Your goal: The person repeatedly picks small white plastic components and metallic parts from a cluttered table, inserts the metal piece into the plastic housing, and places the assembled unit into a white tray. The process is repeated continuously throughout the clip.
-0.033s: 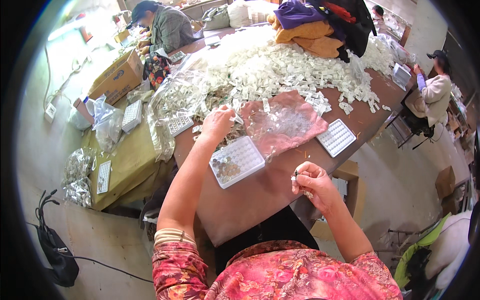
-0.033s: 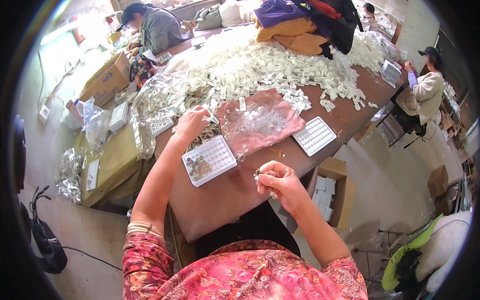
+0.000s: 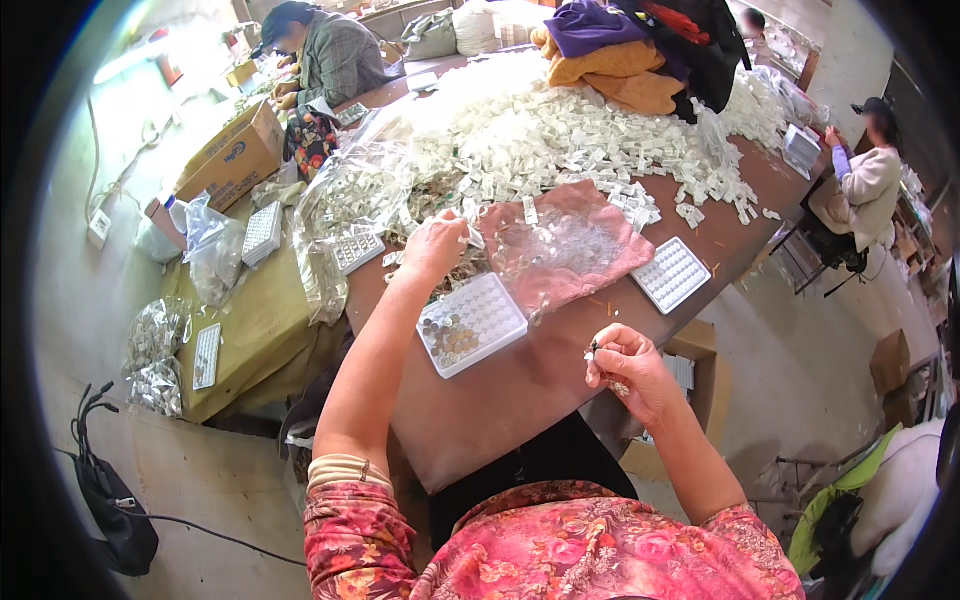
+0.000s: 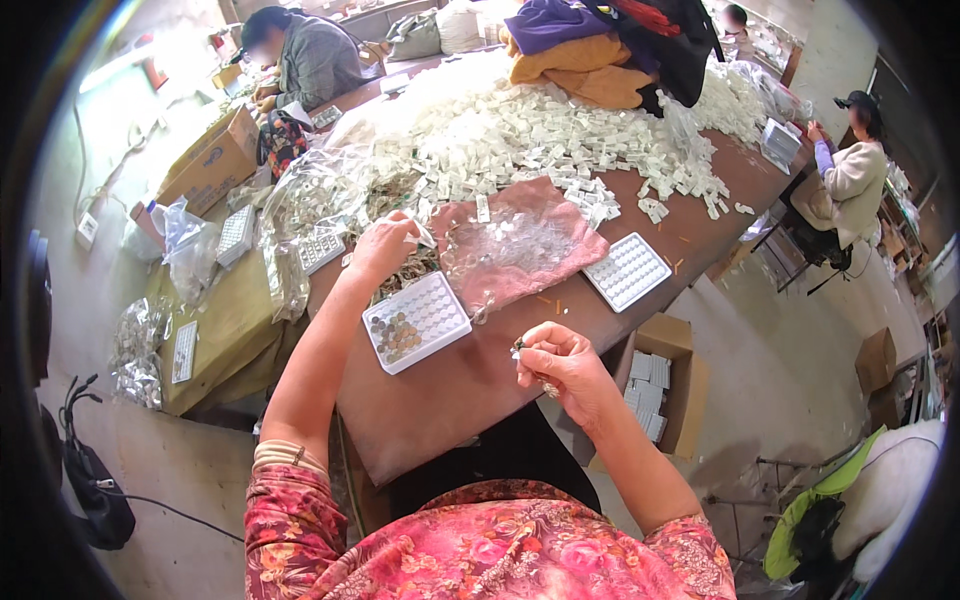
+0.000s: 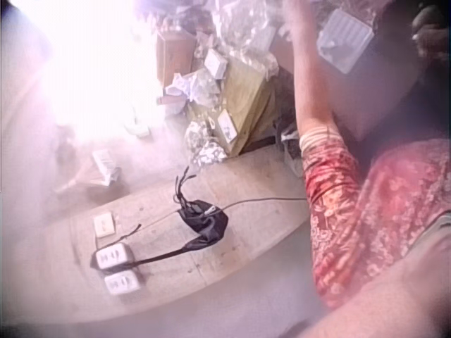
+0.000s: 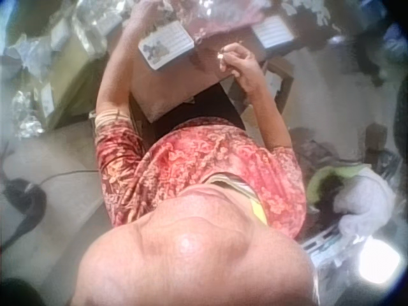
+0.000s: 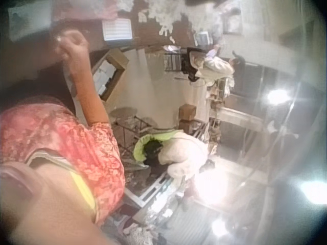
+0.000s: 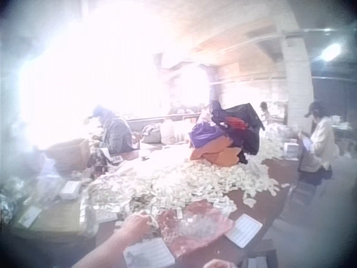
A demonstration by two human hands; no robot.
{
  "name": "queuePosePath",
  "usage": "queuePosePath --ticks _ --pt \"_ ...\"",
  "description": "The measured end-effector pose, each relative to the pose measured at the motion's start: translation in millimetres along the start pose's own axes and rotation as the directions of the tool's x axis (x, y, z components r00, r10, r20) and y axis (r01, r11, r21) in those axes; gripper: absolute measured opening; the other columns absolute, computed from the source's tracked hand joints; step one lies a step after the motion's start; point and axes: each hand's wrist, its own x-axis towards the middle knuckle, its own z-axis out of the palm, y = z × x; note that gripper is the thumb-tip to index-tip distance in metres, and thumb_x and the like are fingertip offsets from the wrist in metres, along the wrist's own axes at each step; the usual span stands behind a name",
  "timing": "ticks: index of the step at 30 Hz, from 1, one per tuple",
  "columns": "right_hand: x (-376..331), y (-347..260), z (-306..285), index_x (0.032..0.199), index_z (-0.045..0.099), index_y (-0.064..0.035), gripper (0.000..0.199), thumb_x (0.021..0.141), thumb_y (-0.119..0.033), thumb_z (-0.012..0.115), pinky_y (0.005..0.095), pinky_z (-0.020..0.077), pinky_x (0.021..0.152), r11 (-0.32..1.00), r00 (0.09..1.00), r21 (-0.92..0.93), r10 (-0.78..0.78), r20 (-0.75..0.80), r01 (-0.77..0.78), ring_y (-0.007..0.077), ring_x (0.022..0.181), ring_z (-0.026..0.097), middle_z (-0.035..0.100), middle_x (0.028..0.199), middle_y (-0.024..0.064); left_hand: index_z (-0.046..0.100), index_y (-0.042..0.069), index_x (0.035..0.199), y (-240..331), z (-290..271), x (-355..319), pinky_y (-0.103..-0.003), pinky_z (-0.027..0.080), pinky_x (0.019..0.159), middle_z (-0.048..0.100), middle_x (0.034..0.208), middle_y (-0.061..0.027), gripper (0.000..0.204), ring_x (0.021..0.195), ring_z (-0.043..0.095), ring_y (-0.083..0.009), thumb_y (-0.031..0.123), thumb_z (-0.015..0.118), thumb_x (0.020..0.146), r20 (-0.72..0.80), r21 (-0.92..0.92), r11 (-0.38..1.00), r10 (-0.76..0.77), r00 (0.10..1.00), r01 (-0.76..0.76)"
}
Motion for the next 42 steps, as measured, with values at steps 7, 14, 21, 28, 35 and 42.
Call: queuePosePath --ticks 7,14,21,28,35,42 --pt "-1.0 -2.6 -6.7 0.092 0.063 -0.0047 0.009 0.085 -0.007 0.069 0.0234 0.0498 0.064 0.996 0.999 -0.079 0.043 -0.031 -0.045 0.013 0.07 0.063 0.065 0.082 0.005 0.064 0.007 0.083 -19.7 -2.1 12.9 -0.039 0.048 0.084 0.063 0.099 -0.0111 0.012 0.092 0.062 -0.0317 0.014 0.07 0.076 -0.014 -0.042 0.996 0.081 0.997 -0.081" --pt "10.4 -5.5 12.1 0.092 0.064 -0.0034 0.01 0.085 -0.006 0.069 0.0226 0.0497 0.065 0.988 0.997 -0.144 0.063 0.034 -0.058 0.0119 0.072 0.063 0.066 0.083 0.0045 0.064 0.004 0.096 -9.4 -36.1 -18.0 -0.03 0.05 0.064 0.068 0.091 -0.0088 0.018 0.074 0.065 -0.0167 0.012 0.07 0.081 -0.113 -0.437 0.899 -0.103 0.988 0.044" --pt "36.0 -2.3 48.4 0.094 0.064 -0.0005 0.012 0.085 -0.006 0.069 0.0243 0.0501 0.066 0.998 0.984 -0.056 0.01 0.181 0.0 0.0125 0.07 0.062 0.066 0.081 0.0051 0.053 0.001 0.126 61.6 -33.1 -117.0 -0.019 0.044 0.058 0.061 0.093 -0.0005 0.04 0.075 0.058 -0.0087 0.014 0.066 0.09 0.159 -0.976 -0.181 -0.242 0.957 0.117" --pt "31.5 20.8 80.1 0.09 0.061 0.0014 0.01 0.087 -0.005 0.067 0.0285 0.0511 0.071 0.985 0.886 -0.046 0.172 0.431 -0.169 0.0174 0.073 0.064 0.066 0.081 0.0096 0.058 0.004 0.105 134.2 6.7 -187.3 -0.024 0.052 0.068 0.065 0.091 -0.0041 0.017 0.079 0.063 -0.0119 0.018 0.058 0.096 0.287 -0.801 -0.599 -0.352 0.891 0.021" --pt "14.6 39.9 69.1 0.096 0.061 0.0011 0.012 0.09 -0.008 0.065 0.0262 0.051 0.073 0.981 0.932 0.018 0.175 0.316 -0.191 0.0142 0.077 0.064 0.065 0.092 0.0089 0.044 -0.004 0.129 160.1 16.4 -205.0 -0.026 0.051 0.085 0.058 0.117 -0.0106 0.033 0.103 0.061 -0.0176 0.01 0.045 0.099 0.126 -0.953 -0.303 -0.375 0.918 0.007" --pt "7.8 30.8 60.6 0.099 0.06 0.0013 0.014 0.09 -0.009 0.064 0.0272 0.0522 0.074 0.979 0.94 0.066 0.166 0.3 -0.194 0.0151 0.079 0.065 0.064 0.102 0.0096 0.046 0.001 0.135 167.2 9.4 -219.7 -0.02 0.046 0.083 0.058 0.106 0.0014 0.036 0.09 0.055 -0.0047 0.012 0.048 0.101 0.211 -0.897 -0.44 -0.328 0.921 0.049"
